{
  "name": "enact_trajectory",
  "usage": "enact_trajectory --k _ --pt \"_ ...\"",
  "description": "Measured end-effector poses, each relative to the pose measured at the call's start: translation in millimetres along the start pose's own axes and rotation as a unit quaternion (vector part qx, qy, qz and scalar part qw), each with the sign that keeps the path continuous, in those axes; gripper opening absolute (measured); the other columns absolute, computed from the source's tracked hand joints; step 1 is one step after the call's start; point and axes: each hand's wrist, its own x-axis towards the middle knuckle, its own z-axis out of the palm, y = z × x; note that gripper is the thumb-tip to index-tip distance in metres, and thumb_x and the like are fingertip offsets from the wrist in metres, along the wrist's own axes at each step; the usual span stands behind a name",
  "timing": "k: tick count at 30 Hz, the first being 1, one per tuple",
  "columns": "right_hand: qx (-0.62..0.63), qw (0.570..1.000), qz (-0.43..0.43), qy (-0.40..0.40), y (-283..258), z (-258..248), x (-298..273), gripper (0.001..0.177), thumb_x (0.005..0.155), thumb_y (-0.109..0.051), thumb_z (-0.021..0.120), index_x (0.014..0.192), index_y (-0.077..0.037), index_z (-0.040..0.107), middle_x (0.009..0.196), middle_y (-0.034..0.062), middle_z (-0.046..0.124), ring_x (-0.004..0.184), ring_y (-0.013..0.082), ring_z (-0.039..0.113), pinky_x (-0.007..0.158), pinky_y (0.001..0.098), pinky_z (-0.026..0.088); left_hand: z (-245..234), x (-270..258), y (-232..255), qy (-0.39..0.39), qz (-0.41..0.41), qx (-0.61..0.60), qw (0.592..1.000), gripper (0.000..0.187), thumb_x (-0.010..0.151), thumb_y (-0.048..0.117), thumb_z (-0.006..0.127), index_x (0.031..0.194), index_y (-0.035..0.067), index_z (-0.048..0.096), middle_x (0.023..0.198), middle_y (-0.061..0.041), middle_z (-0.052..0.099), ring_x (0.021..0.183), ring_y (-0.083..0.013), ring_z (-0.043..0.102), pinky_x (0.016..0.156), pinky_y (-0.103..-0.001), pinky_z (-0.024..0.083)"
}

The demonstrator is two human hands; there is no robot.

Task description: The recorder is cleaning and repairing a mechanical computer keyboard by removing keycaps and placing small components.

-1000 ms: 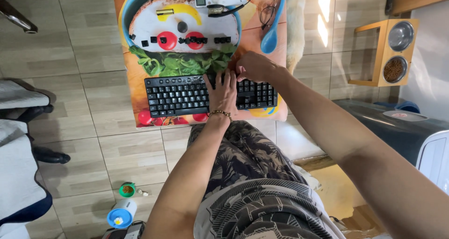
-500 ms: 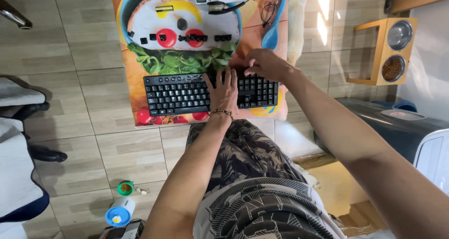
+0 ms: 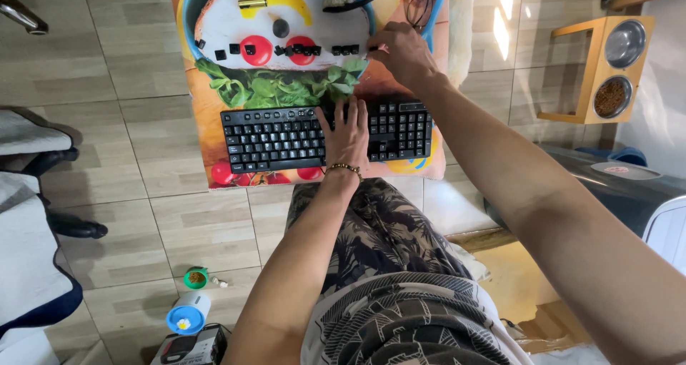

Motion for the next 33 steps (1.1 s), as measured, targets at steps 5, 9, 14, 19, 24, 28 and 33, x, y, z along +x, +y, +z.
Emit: enact_trajectory --k 5,9,14,19,24,28,33 --pt "0.025 1.000 0.001 -0.004 13.8 10.0 1.8 0.024 0.087 -0.014 0.084 0.109 -0.007 0.078 0.101 0.0103 0.068 0.089 0.0277 0.065 0.078 0.0416 0.054 -0.4 -2.1 -0.2 0.008 -0.003 -0.010 1.000 0.104 0.058 0.021 0.084 0.149 0.003 0.037 0.153 -0.015 0.040 0.141 -0.0363 0.035 0.115 -0.073 0.021" --pt "0.069 0.997 0.018 -0.015 14.8 0.4 -2.9 0.043 0.084 -0.014 0.089 0.122 -0.002 0.070 0.106 0.0105 0.061 0.087 0.0253 0.064 0.078 0.0400 0.055 0.0 0.3 0.6 -0.004 0.000 -0.001 1.000 0.105 0.059 0.020 0.081 0.151 0.003 0.034 0.155 -0.016 0.038 0.143 -0.0374 0.034 0.115 -0.075 0.019" --pt "-0.011 0.979 0.031 -0.200 6.6 -6.4 -23.8 0.032 0.086 -0.025 0.082 0.113 -0.012 0.072 0.104 0.0081 0.069 0.097 0.0300 0.068 0.085 0.0475 0.056 15.7 6.0 4.6 -0.041 -0.014 -0.009 0.999 0.117 0.053 0.018 0.087 0.154 0.010 0.031 0.157 -0.013 0.035 0.145 -0.0378 0.031 0.114 -0.079 0.012" --pt "-0.043 0.934 0.074 -0.348 15.9 12.9 -32.7 0.039 0.089 -0.048 0.079 0.118 -0.024 0.073 0.109 0.0011 0.076 0.111 0.0305 0.071 0.090 0.0513 0.057 21.7 6.2 10.2 -0.029 -0.037 -0.002 0.999 0.108 0.062 0.019 0.091 0.154 0.026 0.035 0.152 -0.009 0.040 0.146 -0.0363 0.033 0.115 -0.081 0.008" --pt "-0.051 0.935 0.068 -0.345 15.4 21.0 -29.8 0.035 0.087 -0.040 0.083 0.111 -0.016 0.072 0.098 0.0039 0.077 0.099 0.0356 0.073 0.085 0.0527 0.058 20.0 4.9 14.0 0.020 -0.049 0.016 0.998 0.068 0.088 0.022 0.074 0.148 0.030 0.043 0.149 -0.009 0.044 0.142 -0.0352 0.037 0.113 -0.083 0.013" --pt "-0.016 0.934 0.056 -0.353 21.4 20.9 -29.5 0.036 0.086 -0.040 0.085 0.107 -0.014 0.071 0.096 0.0050 0.077 0.099 0.0350 0.072 0.085 0.0493 0.058 -28.5 -7.6 16.3 0.031 -0.056 0.036 0.997 0.063 0.092 0.025 0.070 0.148 0.032 0.043 0.149 -0.008 0.044 0.142 -0.0344 0.037 0.113 -0.083 0.013" --pt "0.096 0.935 0.042 -0.338 -1.3 -15.6 -37.3 0.035 0.087 -0.025 0.084 0.109 -0.003 0.067 0.104 0.0216 0.074 0.107 0.0494 0.067 0.093 0.0592 0.053 -17.3 -1.9 15.8 -0.041 -0.048 0.014 0.998 0.077 0.087 0.019 0.078 0.152 0.029 0.037 0.154 -0.011 0.040 0.146 -0.0371 0.031 0.113 -0.081 0.009"
